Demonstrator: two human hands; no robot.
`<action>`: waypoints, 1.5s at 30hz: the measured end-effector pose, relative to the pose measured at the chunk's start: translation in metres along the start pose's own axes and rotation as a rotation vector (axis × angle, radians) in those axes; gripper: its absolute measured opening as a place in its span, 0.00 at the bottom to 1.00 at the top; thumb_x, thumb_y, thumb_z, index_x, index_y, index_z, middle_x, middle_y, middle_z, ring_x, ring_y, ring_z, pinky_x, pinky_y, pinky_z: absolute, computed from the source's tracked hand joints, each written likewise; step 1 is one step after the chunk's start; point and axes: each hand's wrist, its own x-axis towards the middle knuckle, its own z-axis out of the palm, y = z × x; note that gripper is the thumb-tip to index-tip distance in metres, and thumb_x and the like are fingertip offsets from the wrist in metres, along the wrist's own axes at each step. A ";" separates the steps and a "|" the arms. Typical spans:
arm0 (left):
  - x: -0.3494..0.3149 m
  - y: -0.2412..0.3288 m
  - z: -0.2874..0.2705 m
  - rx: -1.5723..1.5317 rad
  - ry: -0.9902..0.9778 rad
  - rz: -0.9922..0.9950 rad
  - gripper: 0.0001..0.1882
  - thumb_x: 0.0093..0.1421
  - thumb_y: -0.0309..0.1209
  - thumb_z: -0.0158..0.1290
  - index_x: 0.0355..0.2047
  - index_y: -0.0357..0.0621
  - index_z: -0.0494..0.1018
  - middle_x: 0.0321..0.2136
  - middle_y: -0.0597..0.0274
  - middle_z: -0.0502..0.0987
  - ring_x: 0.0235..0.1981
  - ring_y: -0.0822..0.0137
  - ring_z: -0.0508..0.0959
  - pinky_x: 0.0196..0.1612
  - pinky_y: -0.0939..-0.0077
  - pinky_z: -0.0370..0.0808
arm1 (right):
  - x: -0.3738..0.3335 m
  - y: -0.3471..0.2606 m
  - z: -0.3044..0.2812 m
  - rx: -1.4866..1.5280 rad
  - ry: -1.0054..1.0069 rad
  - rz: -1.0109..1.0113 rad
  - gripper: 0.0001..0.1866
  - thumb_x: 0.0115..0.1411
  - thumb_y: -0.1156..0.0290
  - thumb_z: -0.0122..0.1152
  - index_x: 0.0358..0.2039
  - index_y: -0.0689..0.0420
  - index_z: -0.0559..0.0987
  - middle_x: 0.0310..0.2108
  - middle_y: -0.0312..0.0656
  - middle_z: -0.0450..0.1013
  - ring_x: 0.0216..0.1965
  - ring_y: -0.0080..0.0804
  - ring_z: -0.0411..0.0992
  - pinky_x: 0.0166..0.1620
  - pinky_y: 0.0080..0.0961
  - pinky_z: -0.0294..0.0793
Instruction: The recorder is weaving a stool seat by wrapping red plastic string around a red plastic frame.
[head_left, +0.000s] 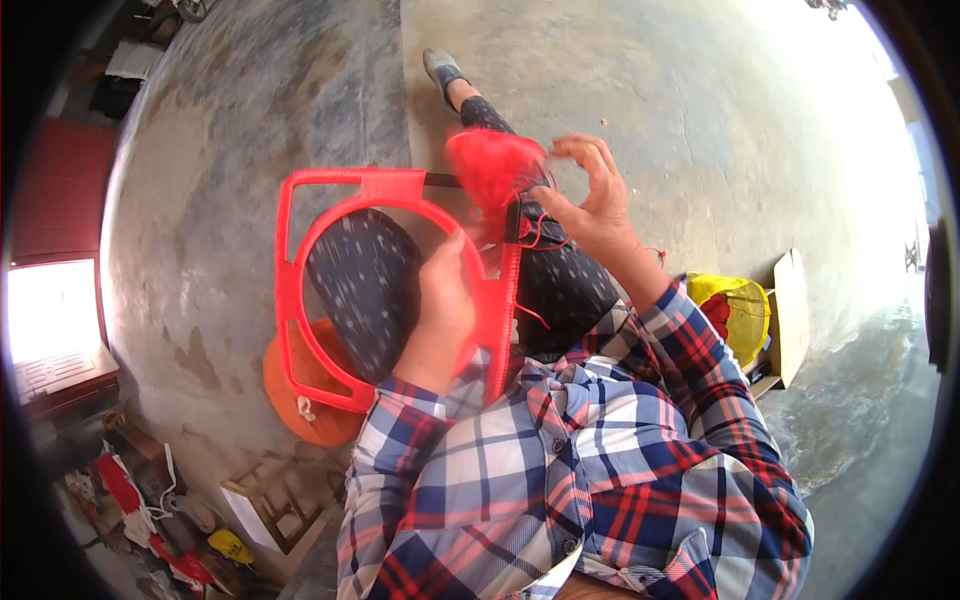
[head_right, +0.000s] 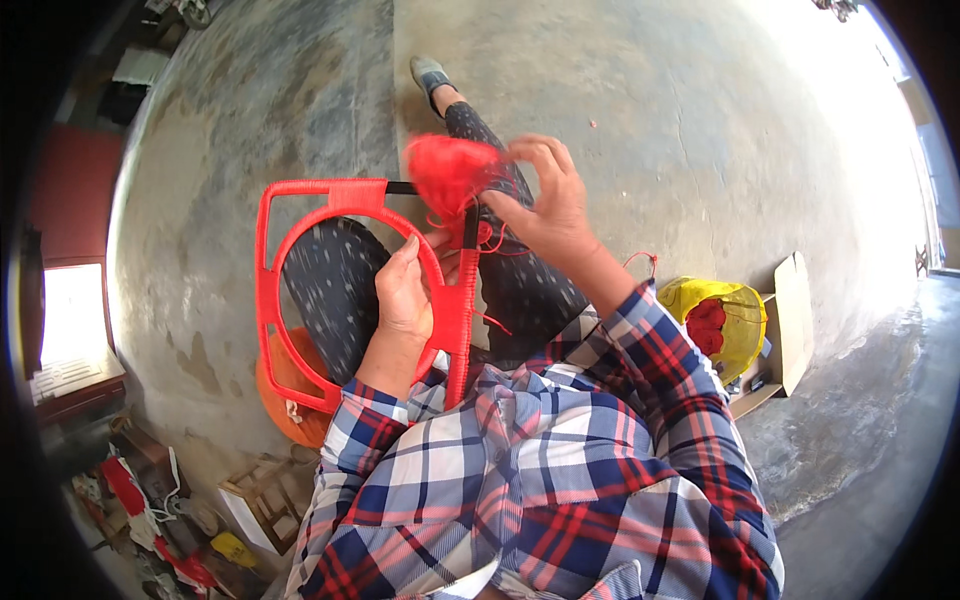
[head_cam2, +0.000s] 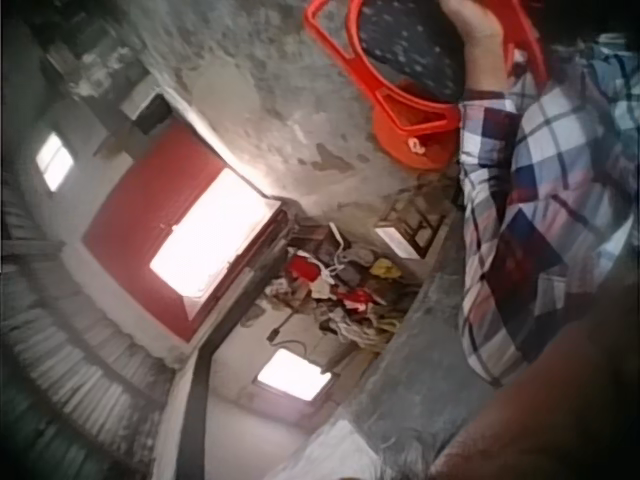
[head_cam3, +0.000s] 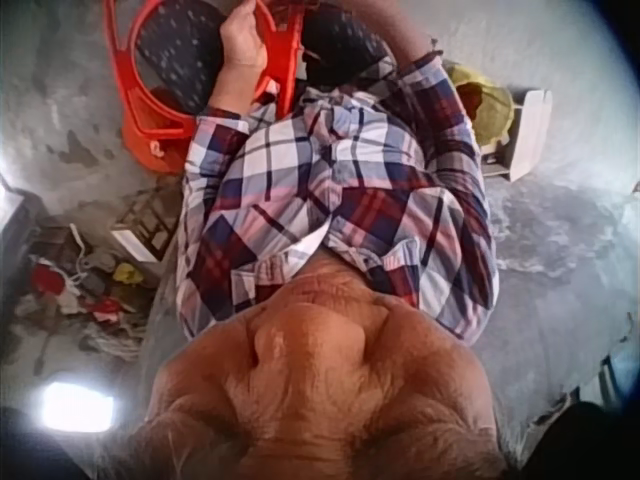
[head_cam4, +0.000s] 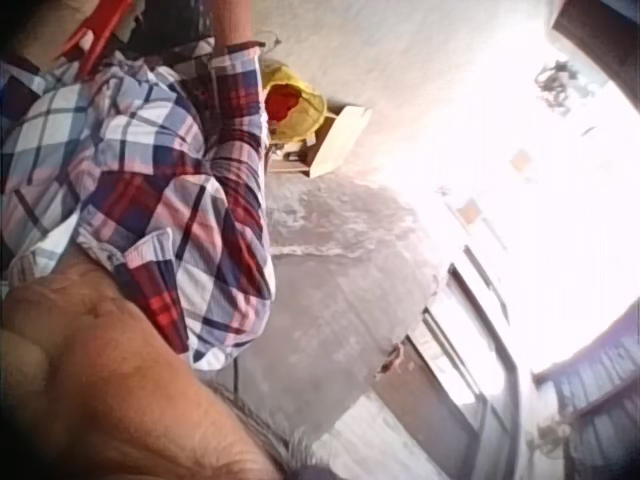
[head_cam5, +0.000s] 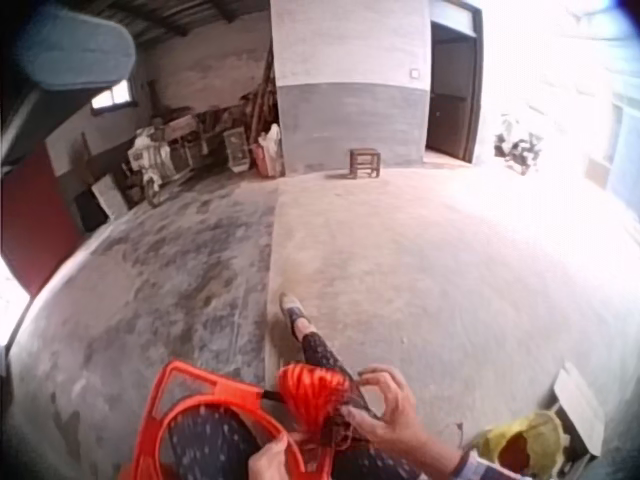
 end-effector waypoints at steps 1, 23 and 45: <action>0.005 0.001 -0.008 0.017 -0.003 -0.081 0.30 0.63 0.47 0.44 0.56 0.34 0.64 0.49 0.48 0.74 0.48 0.55 0.75 0.51 0.63 0.72 | -0.006 0.008 -0.008 -0.054 -0.179 0.001 0.28 0.43 0.64 0.73 0.44 0.59 0.76 0.45 0.47 0.73 0.49 0.46 0.70 0.52 0.37 0.70; 0.005 0.004 -0.007 0.139 0.018 -0.204 0.10 0.60 0.28 0.54 0.41 0.38 0.73 0.34 0.53 0.80 0.32 0.64 0.80 0.37 0.70 0.78 | -0.061 0.047 -0.205 1.335 0.218 0.520 0.15 0.59 0.65 0.55 0.41 0.62 0.69 0.43 0.47 0.67 0.46 0.39 0.65 0.45 0.35 0.70; 0.013 0.001 -0.010 0.324 0.020 -0.148 0.10 0.58 0.22 0.55 0.39 0.43 0.68 0.31 0.60 0.77 0.33 0.63 0.80 0.33 0.69 0.79 | -0.049 -0.057 -0.086 1.192 -0.113 0.633 0.10 0.46 0.84 0.44 0.31 0.58 0.67 0.14 0.35 0.59 0.08 0.22 0.52 0.13 0.24 0.50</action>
